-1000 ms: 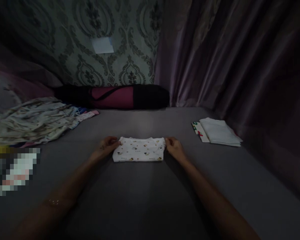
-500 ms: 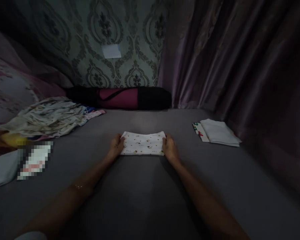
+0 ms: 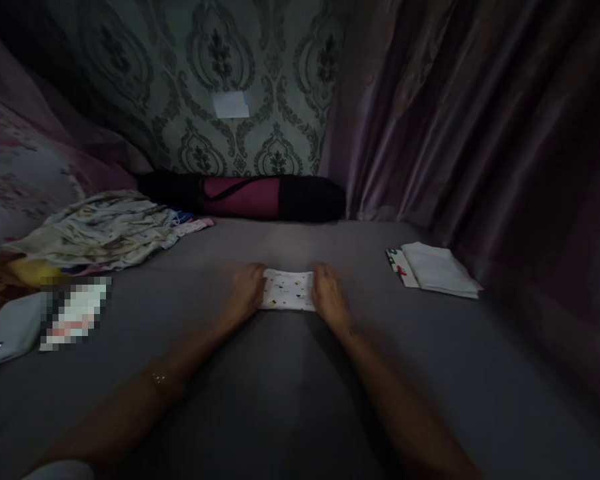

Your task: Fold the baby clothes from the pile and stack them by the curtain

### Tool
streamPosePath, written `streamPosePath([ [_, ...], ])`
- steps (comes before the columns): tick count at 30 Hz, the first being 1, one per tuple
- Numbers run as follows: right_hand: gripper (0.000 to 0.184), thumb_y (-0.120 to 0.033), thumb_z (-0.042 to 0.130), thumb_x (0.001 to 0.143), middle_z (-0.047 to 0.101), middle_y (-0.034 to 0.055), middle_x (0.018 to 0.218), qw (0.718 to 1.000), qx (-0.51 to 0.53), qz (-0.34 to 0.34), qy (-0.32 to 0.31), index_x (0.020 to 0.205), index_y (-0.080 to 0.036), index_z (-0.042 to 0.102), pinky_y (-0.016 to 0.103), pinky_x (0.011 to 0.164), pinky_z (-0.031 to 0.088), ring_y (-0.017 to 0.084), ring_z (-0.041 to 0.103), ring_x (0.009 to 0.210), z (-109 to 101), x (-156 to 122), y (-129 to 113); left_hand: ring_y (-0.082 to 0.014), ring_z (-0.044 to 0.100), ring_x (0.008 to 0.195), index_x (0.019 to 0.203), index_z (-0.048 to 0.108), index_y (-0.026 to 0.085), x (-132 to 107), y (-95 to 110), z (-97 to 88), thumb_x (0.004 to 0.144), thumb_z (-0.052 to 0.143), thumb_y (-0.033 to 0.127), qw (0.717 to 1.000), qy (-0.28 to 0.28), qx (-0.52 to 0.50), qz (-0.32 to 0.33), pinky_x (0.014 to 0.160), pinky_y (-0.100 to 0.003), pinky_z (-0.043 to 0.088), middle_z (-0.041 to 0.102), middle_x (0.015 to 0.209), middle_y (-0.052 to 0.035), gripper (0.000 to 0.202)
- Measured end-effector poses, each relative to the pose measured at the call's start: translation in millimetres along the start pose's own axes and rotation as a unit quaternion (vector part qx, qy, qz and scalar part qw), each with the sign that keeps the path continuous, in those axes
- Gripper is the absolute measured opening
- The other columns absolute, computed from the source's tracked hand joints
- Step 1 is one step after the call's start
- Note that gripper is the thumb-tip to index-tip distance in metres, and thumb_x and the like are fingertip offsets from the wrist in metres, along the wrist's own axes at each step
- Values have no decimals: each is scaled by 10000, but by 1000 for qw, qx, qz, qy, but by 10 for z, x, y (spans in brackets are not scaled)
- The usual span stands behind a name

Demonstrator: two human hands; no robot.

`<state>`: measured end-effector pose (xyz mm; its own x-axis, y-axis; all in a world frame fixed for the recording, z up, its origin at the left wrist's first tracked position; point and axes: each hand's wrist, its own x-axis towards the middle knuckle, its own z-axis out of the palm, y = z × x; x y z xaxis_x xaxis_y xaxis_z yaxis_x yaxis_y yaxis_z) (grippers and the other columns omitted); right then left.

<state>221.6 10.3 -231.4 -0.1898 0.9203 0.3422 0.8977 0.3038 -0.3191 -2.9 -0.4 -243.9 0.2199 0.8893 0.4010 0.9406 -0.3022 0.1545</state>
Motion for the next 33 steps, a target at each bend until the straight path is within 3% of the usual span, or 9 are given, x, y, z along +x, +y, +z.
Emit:
streamPosePath([
  [3,475,-254,282,957,483,145,1411,993,-15,-97,-64,1358,-87,475,399,1129,248,235,385,1337,99,-5,-361,-258,361,1354,1348,461,99,11,209,73,962,297,271,997,-64,21,37,1156,-442,193,486,1408,-129,453],
  [7,522,-293,258,962,413,139,1468,988,-37,-91,-116,1395,-61,437,429,1158,165,238,314,1386,255,-50,-530,-259,314,1390,1392,436,99,13,260,174,971,237,318,992,-121,40,6,1168,-459,153,431,1460,-128,514],
  [13,550,-300,246,954,340,118,1511,984,-49,-102,-138,1436,-71,379,425,1160,157,229,266,1409,321,-78,-405,-281,277,1409,1425,409,166,-9,99,201,968,235,450,987,-159,-14,0,1153,-486,169,364,1504,-115,565],
  [22,573,-321,243,953,310,116,1523,979,-69,-107,-161,1458,-67,338,434,1169,124,231,250,1415,213,-78,-264,-289,188,1438,1453,361,177,-36,-104,141,954,261,532,980,-183,-67,29,1160,-487,129,269,1545,-118,620],
  [27,578,-321,224,958,285,130,1533,973,-79,-104,-190,1456,-50,334,451,1164,138,247,231,1421,107,-64,-79,-266,136,1450,1471,317,151,-71,-263,116,947,257,560,977,-190,-82,52,1166,-450,126,228,1556,-127,668],
  [33,574,-384,190,975,268,97,1546,975,-54,-91,-196,1474,-130,317,468,1163,137,225,186,1436,71,-92,237,-266,129,1451,1480,300,152,-96,-374,31,929,272,596,972,-215,-89,41,1168,-435,118,202,1560,-130,708],
])
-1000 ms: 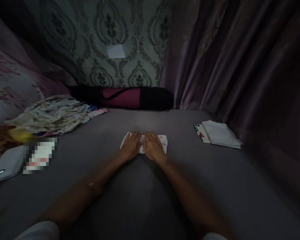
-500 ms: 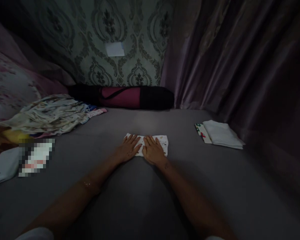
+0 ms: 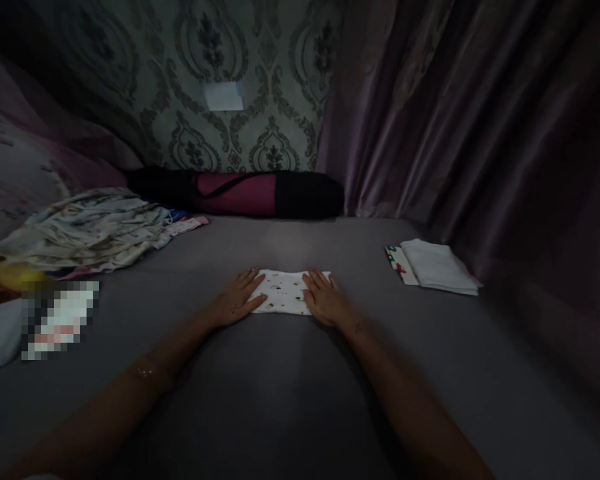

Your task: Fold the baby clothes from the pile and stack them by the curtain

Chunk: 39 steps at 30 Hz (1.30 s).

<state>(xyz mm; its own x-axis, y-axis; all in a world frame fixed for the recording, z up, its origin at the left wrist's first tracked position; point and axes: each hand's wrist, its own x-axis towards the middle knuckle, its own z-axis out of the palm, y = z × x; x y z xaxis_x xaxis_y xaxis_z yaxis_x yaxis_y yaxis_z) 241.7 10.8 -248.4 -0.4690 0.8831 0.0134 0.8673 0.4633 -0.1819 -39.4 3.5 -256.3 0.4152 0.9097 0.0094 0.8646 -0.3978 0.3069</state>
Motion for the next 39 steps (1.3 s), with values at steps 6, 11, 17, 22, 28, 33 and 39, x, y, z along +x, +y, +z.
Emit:
streamPosePath([
  [6,598,-395,164,974,268,126,1542,999,26,21,14,1462,-94,335,484,1158,158,245,201,1432,-130,15,13,-270,123,1452,1480,291,128,-100,-7,-43,922,261,619,999,8,-30,-17,1168,-458,115,170,1566,-155,744],
  [11,613,-411,142,975,290,125,1534,994,10,16,104,1463,-91,330,458,1168,138,236,185,1436,-148,104,-156,-238,185,1442,1467,309,144,-249,-37,-20,958,201,534,995,53,-59,-56,1170,-431,155,240,1556,-127,650],
  [17,626,-399,187,960,323,171,1510,999,-11,37,33,1443,-33,345,460,1162,154,262,252,1413,100,101,-105,-240,232,1426,1442,351,130,-286,-142,87,963,205,513,993,76,-51,-70,1168,-423,179,305,1529,-140,630],
  [22,621,-409,189,961,310,171,1516,999,-6,38,13,1446,-54,345,464,1159,159,262,240,1418,59,112,-64,-250,246,1420,1429,374,135,-276,-119,113,968,204,500,992,91,-49,-74,1165,-440,188,333,1515,-137,612],
  [28,623,-416,154,973,258,144,1543,992,-13,38,117,1469,-67,297,458,1166,108,247,174,1438,-171,243,-431,-247,304,1390,1404,407,131,-289,-108,110,976,206,456,989,126,-41,-62,1159,-438,206,417,1464,-133,574],
  [33,601,-400,171,979,289,132,1533,998,5,-25,51,1453,-72,341,420,1165,143,226,200,1433,-7,318,-701,-249,300,1389,1383,427,113,-305,-115,123,980,180,415,984,154,-29,-85,1159,-446,193,446,1440,-135,561],
  [39,609,-411,167,982,264,127,1544,1000,14,-11,4,1465,-72,317,411,1165,144,226,193,1435,124,312,-649,-235,329,1370,1367,440,128,-308,-89,95,979,198,404,983,157,-36,-84,1153,-414,213,460,1430,-122,534],
])
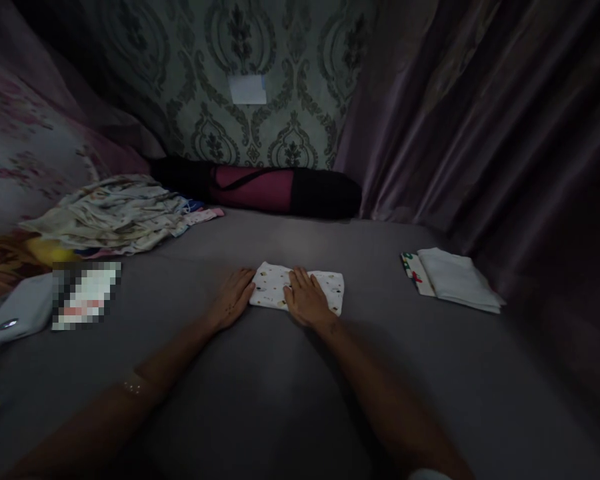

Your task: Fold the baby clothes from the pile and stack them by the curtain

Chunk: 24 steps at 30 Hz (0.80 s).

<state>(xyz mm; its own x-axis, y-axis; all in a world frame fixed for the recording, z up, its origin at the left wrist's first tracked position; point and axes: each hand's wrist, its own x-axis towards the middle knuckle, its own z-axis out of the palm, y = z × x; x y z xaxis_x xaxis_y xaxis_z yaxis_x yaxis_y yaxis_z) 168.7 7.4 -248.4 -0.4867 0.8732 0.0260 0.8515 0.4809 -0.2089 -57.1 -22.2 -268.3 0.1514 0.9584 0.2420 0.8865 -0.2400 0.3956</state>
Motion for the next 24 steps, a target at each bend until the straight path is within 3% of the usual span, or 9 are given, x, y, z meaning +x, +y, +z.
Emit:
streamPosePath([
  [3,604,-404,174,982,277,131,1538,1000,0,0,-1,1454,-64,337,416,1165,143,233,203,1431,-96,24,-53,-232,350,1356,1349,456,134,8,-11,11,980,202,403,1000,13,-5,2,1147,-400,230,481,1408,-120,522],
  [8,611,-404,174,986,225,114,1558,995,0,-41,91,1477,-57,281,411,1174,98,224,139,1446,-168,135,-300,-226,378,1338,1316,473,112,6,-57,50,986,195,390,999,37,-33,16,1139,-393,256,506,1379,-126,513],
  [13,591,-384,210,983,288,134,1533,998,8,-51,28,1453,-50,340,396,1166,132,227,225,1423,13,182,-408,-242,400,1326,1287,488,113,-4,-89,62,984,203,377,996,63,-59,21,1118,-447,298,535,1342,-141,493],
  [16,588,-379,223,980,289,137,1532,998,9,-51,22,1455,-50,336,396,1163,136,227,228,1422,79,179,-390,-242,424,1308,1277,495,136,-4,-97,68,982,216,378,994,75,-70,23,1107,-462,314,548,1327,-136,472],
  [24,587,-372,235,976,304,154,1522,999,4,-45,-5,1446,-40,348,414,1155,158,245,242,1417,1,234,-394,-224,474,1264,1231,520,132,13,-87,58,977,220,377,989,100,-110,5,1093,-426,343,579,1272,-134,464],
])
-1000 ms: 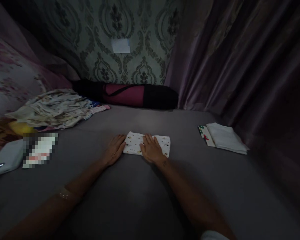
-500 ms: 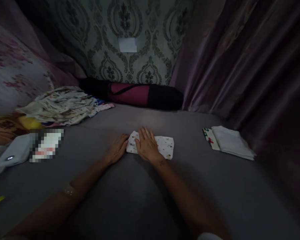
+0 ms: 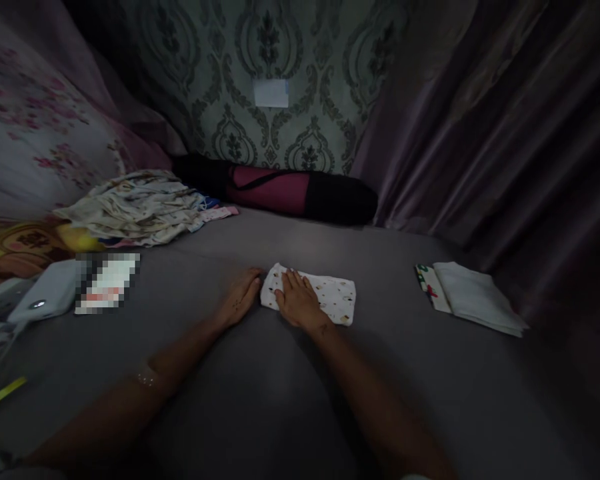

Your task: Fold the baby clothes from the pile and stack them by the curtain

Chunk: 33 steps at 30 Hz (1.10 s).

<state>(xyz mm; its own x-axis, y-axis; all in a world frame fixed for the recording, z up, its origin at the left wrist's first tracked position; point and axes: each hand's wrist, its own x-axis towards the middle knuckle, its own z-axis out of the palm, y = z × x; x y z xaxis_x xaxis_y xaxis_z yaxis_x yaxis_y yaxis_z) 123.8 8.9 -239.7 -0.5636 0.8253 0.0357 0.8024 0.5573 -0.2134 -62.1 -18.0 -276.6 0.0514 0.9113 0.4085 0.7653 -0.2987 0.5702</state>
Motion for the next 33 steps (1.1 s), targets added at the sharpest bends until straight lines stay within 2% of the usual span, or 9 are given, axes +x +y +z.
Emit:
streamPosePath([
  [5,567,-339,217,983,291,130,1533,996,-1,-33,80,1457,-48,328,402,1171,92,222,200,1431,-51,71,-227,-209,501,1238,1250,507,130,-3,32,-38,977,204,418,996,26,-61,-60,1085,-401,360,571,1287,-143,499],
  [12,565,-331,245,970,321,143,1517,998,9,-49,44,1426,-27,382,405,1168,117,232,216,1426,200,100,-371,-200,453,1297,1300,487,128,0,30,-35,968,174,461,988,36,-94,-120,1125,-395,308,523,1362,-133,565],
  [17,554,-319,253,967,314,143,1520,997,38,-41,46,1430,-43,378,419,1172,105,229,200,1432,206,119,-353,-210,464,1289,1287,503,122,7,44,-61,963,186,467,989,24,-83,-124,1116,-394,322,537,1348,-141,570],
  [21,571,-362,263,971,317,149,1518,987,149,-61,21,1442,-52,355,403,1171,148,221,224,1426,96,112,-283,-217,487,1266,1264,520,121,-2,36,-67,960,174,488,993,13,-74,-95,1105,-402,338,557,1321,-146,589],
  [23,580,-392,267,972,352,147,1502,968,236,-59,52,1442,-63,355,365,1155,218,202,284,1403,29,52,-163,-224,496,1255,1248,530,129,-9,28,-66,961,173,490,994,9,-66,-90,1099,-417,345,567,1304,-143,583],
  [26,529,-362,384,929,478,142,1413,936,309,9,170,1394,-114,433,354,1093,335,198,437,1303,-60,-136,177,-231,495,1251,1246,525,143,-12,29,-84,965,202,482,995,2,-59,-86,1091,-430,352,563,1304,-139,546],
  [29,438,-282,462,867,611,136,1242,900,309,138,275,1276,-149,546,361,961,453,206,572,1134,-152,-401,662,-232,517,1216,1225,531,154,8,53,-105,964,230,473,997,-25,-51,-42,1067,-435,378,579,1272,-133,509],
  [30,394,-265,464,861,651,123,1162,885,306,199,287,1222,-159,581,350,903,482,198,613,1046,-186,-491,824,-232,530,1196,1211,538,156,21,70,-101,963,240,470,998,-34,-46,-22,1056,-435,389,589,1252,-133,499],
  [33,214,-257,526,832,705,87,844,858,273,375,220,926,-149,684,304,738,501,193,653,807,-270,-713,1189,-233,538,1180,1205,544,152,75,166,-33,958,270,448,999,-35,-25,25,1047,-436,394,594,1243,-139,472],
])
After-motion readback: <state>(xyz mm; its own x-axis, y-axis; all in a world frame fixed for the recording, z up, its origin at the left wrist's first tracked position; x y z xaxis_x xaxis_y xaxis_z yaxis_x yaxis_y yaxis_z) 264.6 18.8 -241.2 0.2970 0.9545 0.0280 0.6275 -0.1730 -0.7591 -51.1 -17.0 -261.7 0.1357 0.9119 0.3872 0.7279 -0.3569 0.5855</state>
